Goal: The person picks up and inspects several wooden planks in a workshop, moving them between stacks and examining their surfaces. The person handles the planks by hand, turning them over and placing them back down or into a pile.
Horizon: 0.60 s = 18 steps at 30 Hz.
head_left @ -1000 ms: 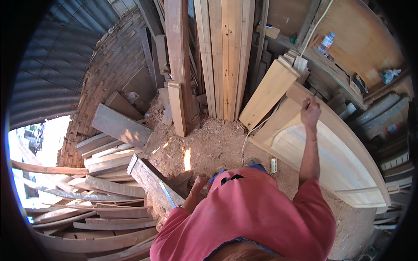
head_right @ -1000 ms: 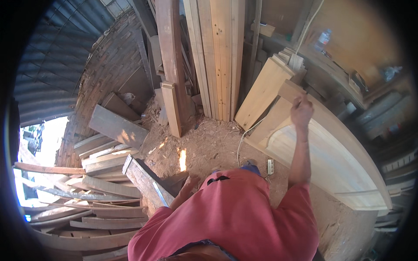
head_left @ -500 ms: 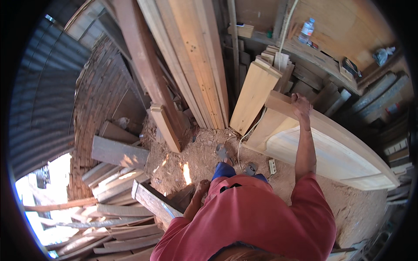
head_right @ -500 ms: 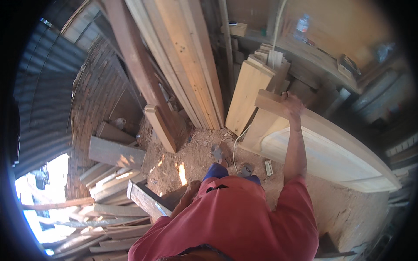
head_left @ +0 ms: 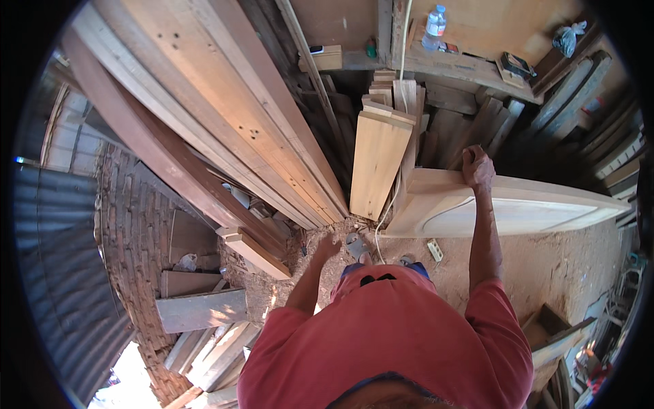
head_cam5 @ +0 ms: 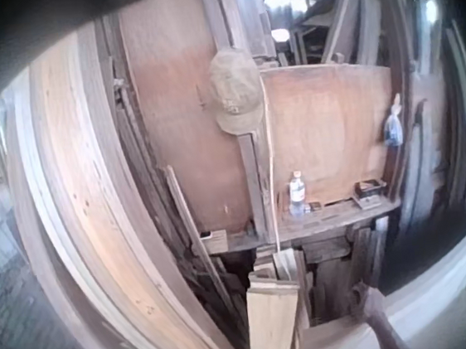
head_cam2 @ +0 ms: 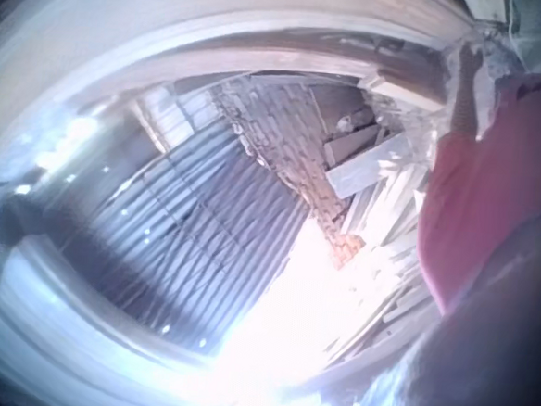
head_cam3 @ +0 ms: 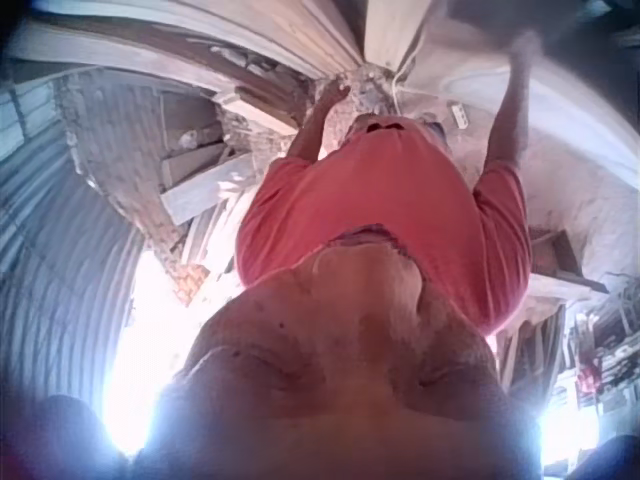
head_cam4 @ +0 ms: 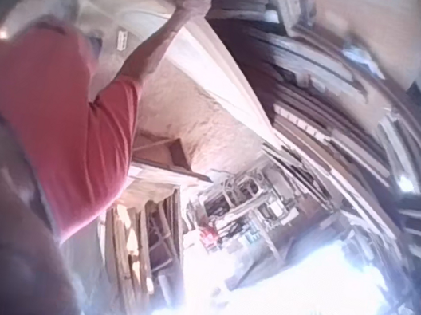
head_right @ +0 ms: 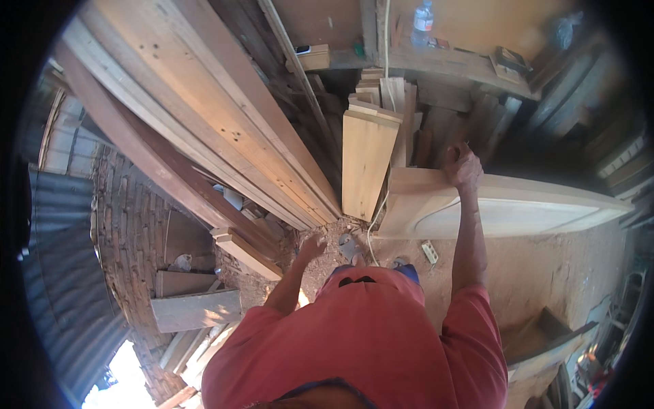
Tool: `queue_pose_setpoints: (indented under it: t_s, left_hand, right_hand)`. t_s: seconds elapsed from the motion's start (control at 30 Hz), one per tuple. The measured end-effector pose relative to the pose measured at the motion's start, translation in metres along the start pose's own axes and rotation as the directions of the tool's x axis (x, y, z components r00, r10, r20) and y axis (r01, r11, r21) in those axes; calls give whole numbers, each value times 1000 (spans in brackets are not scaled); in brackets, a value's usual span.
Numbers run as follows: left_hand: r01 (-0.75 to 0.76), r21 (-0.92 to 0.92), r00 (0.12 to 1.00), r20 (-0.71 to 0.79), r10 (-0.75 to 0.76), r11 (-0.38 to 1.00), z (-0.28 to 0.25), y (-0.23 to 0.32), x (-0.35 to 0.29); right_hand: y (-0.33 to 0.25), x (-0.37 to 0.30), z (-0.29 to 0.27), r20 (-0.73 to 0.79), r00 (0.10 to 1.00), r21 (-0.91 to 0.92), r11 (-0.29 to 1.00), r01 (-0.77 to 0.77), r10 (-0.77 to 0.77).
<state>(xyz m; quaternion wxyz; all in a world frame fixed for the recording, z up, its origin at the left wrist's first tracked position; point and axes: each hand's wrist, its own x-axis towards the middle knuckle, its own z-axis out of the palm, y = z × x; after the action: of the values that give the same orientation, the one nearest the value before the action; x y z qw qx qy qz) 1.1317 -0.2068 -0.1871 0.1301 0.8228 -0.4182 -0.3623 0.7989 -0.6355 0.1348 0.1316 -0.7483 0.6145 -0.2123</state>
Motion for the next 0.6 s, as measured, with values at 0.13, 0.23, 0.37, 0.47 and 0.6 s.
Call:
queue_pose_setpoints:
  t_s: [0.13, 0.23, 0.37, 0.47, 0.6]
  left_hand:
    - [-141, 39, 990, -10, 141, 989, -76, 75, 98]
    - [-327, 119, 933, -120, 340, 938, -114, 140, 147]
    - [-399, 219, 892, -130, 432, 890, -150, 223, 193]
    - [-435, 382, 864, -79, 497, 816, -164, 277, 226]
    - [-456, 497, 855, 14, 518, 739, -167, 318, 254]
  right_hand:
    - [8, 3, 5, -8, 999, 17, 999, -41, 41]
    - [14, 5, 9, -32, 999, 48, 998, -34, 35]
    - [13, 8, 10, -69, 997, 88, 996, -15, 21]
    - [9, 9, 9, -66, 996, 101, 994, -53, 60]
    - [5, 10, 7, -24, 992, 111, 986, -123, 126]
